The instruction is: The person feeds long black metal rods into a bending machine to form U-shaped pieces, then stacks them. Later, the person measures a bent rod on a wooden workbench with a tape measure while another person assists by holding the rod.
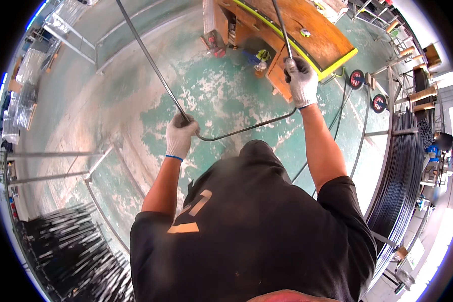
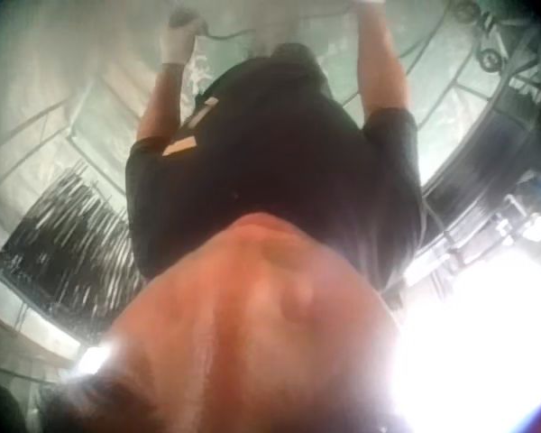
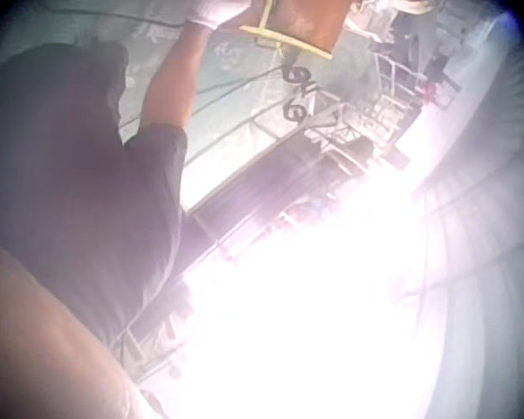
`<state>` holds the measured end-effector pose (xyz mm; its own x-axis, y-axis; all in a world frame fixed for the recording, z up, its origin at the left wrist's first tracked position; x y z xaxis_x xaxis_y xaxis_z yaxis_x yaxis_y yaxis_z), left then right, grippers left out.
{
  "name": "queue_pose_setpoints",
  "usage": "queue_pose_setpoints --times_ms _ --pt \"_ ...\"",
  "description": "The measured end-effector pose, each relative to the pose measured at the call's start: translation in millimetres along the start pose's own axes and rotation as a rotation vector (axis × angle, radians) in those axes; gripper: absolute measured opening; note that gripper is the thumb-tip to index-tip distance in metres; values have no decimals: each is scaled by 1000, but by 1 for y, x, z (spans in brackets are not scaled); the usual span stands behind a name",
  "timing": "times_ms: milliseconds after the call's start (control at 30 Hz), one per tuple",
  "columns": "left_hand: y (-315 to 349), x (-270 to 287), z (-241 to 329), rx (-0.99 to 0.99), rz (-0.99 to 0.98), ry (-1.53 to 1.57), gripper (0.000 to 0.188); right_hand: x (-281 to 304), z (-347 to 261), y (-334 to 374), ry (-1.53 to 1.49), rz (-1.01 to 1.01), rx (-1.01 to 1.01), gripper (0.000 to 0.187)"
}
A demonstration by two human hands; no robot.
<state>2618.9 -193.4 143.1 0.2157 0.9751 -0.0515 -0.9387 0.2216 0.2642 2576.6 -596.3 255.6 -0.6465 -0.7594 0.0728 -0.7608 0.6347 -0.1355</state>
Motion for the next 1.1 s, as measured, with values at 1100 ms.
queue_pose_setpoints --times_ms 1100 --pt "-754 -47 195 -156 247 -3 16 -354 156 -747 -67 -13 41 24"
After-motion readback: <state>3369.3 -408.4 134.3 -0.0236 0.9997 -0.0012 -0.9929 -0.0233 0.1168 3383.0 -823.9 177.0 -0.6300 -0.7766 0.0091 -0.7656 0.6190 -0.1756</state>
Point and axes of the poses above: each hand's wrist, its own y-axis away from the middle knuckle, its own x-axis out of the back of the hand, z = x × y, the point moved 6 cm from there along -y, towards the middle knuckle
